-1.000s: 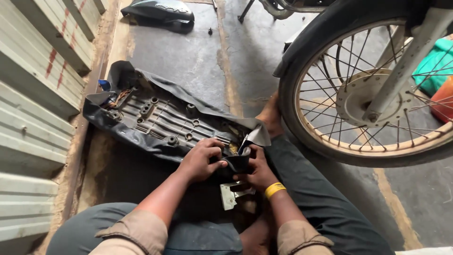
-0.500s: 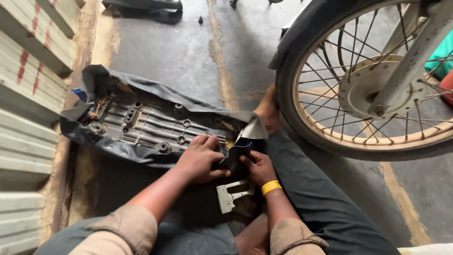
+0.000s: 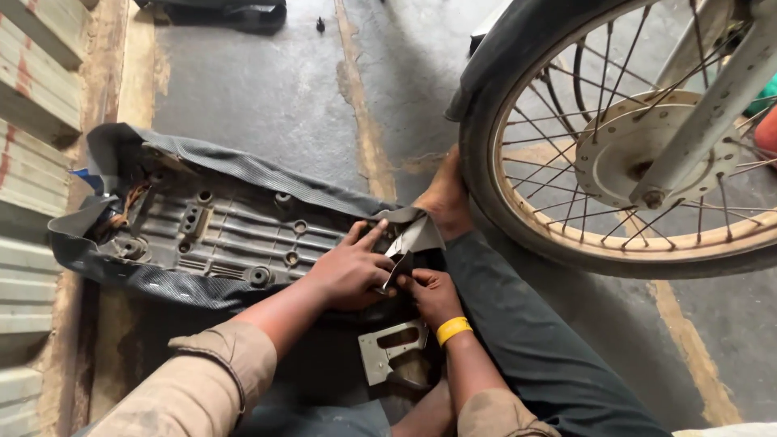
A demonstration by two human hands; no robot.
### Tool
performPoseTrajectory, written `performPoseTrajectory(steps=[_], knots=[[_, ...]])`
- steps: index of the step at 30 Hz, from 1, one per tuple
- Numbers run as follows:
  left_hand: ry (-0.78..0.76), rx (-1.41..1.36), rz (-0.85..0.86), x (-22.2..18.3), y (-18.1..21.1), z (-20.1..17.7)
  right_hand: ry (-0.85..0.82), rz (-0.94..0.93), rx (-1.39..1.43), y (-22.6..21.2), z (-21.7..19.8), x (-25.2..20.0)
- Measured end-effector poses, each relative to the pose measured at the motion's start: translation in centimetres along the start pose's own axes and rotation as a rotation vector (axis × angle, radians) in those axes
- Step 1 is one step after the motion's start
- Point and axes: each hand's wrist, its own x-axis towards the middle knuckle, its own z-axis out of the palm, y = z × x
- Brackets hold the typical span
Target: The person sits on the floor of a motorcycle workshop and fits a new blue-and-black seat cover over a motorcycle seat pan. They pull the cover edges over the pan and use a staple gun to staple the cover to the underside of the pan, working around the seat, then press and turn over the finished seat.
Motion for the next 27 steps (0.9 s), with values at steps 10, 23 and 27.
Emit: performPoseTrajectory(steps=[10,23,27], knots=[[0.03,0.046,-0.022,-0.2,-0.5,1.6,0.271,-0.608,-0.813,-6.1,2.0,-1.3],[0.027,0.044,-0.149,0.9,0.1,0.5,0.153,-0.55,-0.767,-9.8,4.7,-2.0],[-0.064,0.12,-0.189,1.3,0.5,0.5,0.048,-0.381,-0.888,-12.2,4.6,-3.1]])
